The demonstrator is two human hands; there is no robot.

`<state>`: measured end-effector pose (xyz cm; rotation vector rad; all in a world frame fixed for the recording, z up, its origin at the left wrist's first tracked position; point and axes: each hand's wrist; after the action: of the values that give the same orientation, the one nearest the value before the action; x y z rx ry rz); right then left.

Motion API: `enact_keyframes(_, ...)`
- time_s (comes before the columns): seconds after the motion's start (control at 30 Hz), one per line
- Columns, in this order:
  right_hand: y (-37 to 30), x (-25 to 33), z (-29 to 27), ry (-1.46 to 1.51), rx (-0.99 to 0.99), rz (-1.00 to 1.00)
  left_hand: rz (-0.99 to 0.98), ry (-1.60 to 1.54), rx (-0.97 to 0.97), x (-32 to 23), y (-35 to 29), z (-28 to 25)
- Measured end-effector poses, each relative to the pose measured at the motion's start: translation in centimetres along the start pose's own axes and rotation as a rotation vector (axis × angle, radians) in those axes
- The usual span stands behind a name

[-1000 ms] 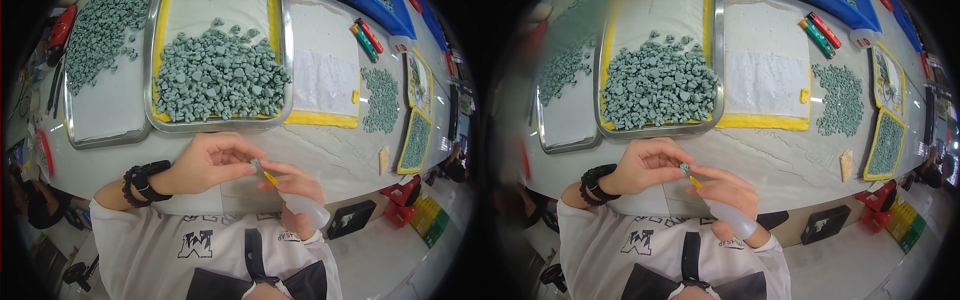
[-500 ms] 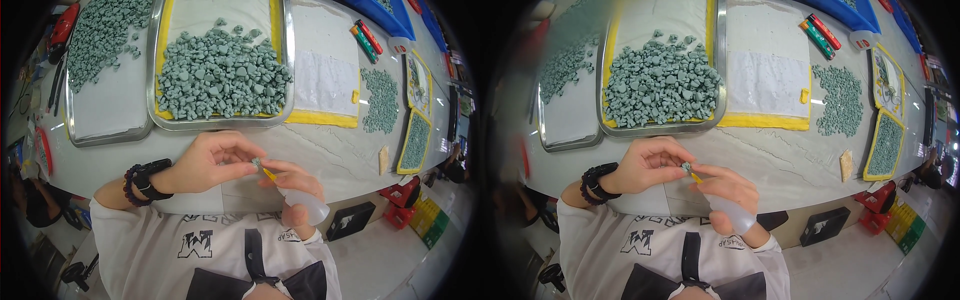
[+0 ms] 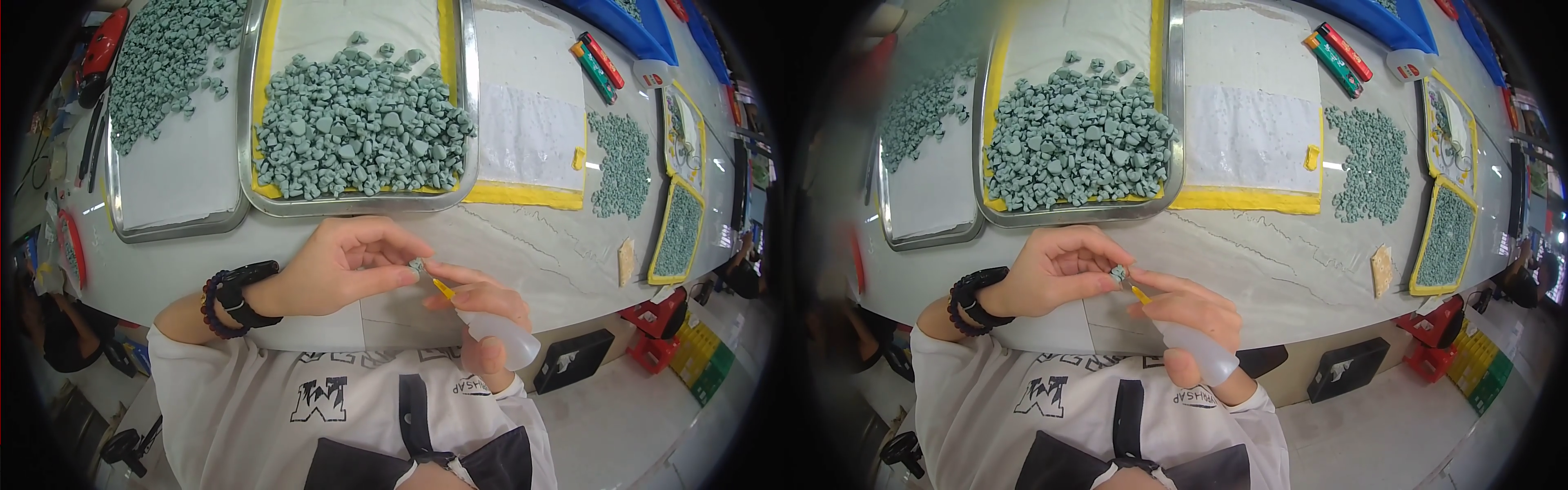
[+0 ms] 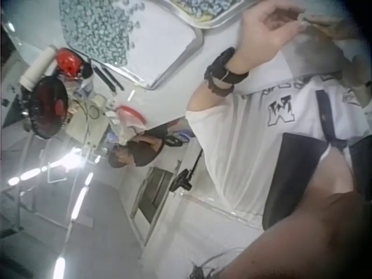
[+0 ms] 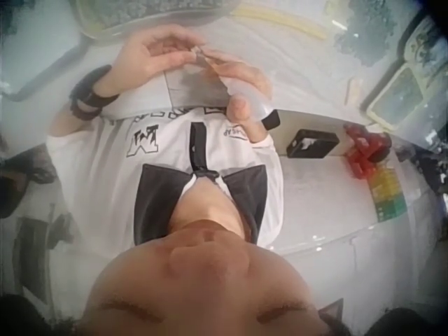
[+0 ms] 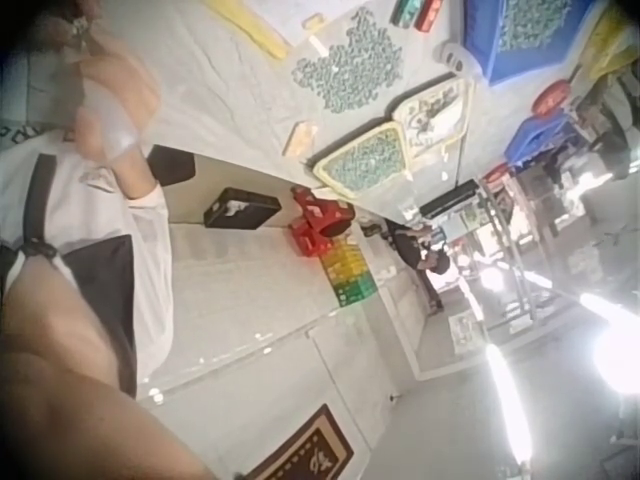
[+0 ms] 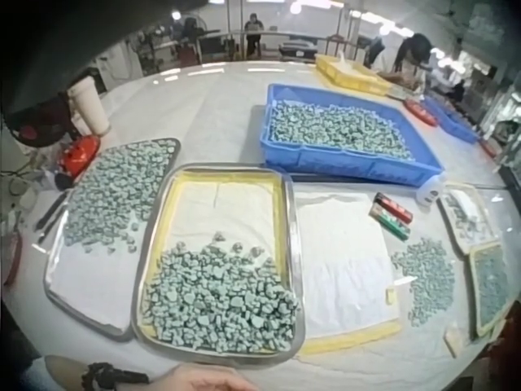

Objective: The recorder is assembling small green plastic components using glue at a factory workbench.

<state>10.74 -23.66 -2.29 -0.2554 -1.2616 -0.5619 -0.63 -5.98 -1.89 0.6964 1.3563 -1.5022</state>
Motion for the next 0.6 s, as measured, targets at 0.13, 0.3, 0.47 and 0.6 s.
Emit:
enact_keyframes(0.13, 0.2, -0.2, 0.0, 0.031, -0.01, -0.076, -0.001, -0.019, 0.006, 0.0, 0.0, 0.0)
enact_keyframes(0.3, 0.3, 0.0, -0.2, -0.007, 0.0, -0.044, 0.0, -0.011, 0.002, 0.0, 0.1, 0.1)
enact_keyframes(0.47, -0.4, 1.1, -0.1, 0.013, -0.056, -0.018, 0.007, -0.006, 0.011, 0.0, 0.3, 0.1)
enact_keyframes(0.6, 1.3, 1.6, -2.8, -0.49, 0.044, -0.138, 0.002, -0.017, 0.009, -0.2, 0.1, 0.1)
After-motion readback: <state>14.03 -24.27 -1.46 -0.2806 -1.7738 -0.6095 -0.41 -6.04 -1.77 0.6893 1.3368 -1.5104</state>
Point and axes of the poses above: each hand's wrist, its own y-axis towards the middle knuckle, its own z-axis out of the palm, x = y × z, and after that the axes turned 13 degrees about y, right-handed
